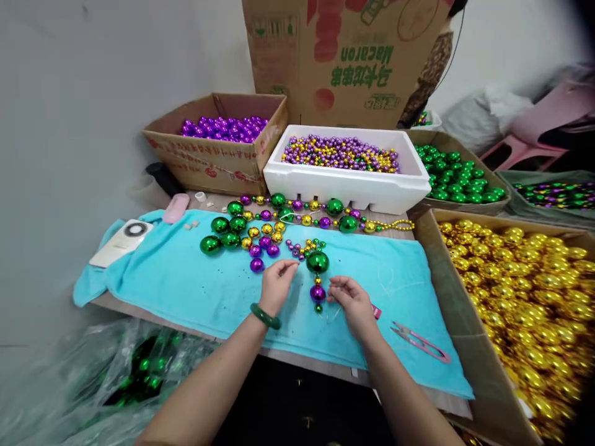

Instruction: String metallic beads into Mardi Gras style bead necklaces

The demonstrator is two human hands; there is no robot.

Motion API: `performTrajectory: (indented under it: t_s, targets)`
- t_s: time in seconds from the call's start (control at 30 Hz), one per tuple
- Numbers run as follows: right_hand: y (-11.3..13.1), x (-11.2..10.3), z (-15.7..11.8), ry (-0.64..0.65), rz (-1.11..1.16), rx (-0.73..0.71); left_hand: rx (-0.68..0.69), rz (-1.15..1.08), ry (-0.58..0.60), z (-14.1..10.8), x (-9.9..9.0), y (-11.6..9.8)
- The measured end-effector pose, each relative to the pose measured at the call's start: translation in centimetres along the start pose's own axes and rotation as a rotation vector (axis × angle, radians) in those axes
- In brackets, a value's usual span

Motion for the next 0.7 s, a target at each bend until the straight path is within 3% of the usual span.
performTrajectory:
  t_s: [0.1, 0.17, 0.3, 0.4, 0.5, 0.6, 0.7]
  targets:
    - [-0.3, 0.6, 0.3, 0.016, -0.23, -0.117, -0.031, 0.059, 0.06, 0.8, 0.5, 0.7]
    - [0.2, 0.8, 0.3, 0.017, -0.441, -0.274, -0.035, 0.12, 0.073, 1.3, 0.5, 0.6]
    - [2.0, -0.1, 1.3, -0.066, -0.797, -0.528, 0.147, 0.343, 0.049, 2.3, 0.6, -0.7]
    - [3.9, -2.7, 4.1, -0.244, -0.942, -0.524, 0.34, 0.524, 0.06, 3.0, 1.4, -2.0]
    - [5.3, -6.1, 7.6, -0.477, -1.005, -0.432, 0.42, 0.673, 0.123, 3.8, 3.0, -3.3]
    - [5.2, -7.4, 10.1, -0.421, -1.006, -0.383, 0.42, 0.847, 0.185, 4.7, 4.9, -4.1]
    - [4.3, -6.2, 10.7, -0.316, -0.98, -0.374, 0.371, 0.943, 0.233, 5.7, 6.8, -4.5]
Point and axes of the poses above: each hand's wrist, its own z-axis towards the middle knuckle, its own x-axis out of the palm, y = z × x, the point moved 3 cm from there along z, towards the middle knuckle, and after that the axes turned 8 degrees about -y, right-handed, at the moved point
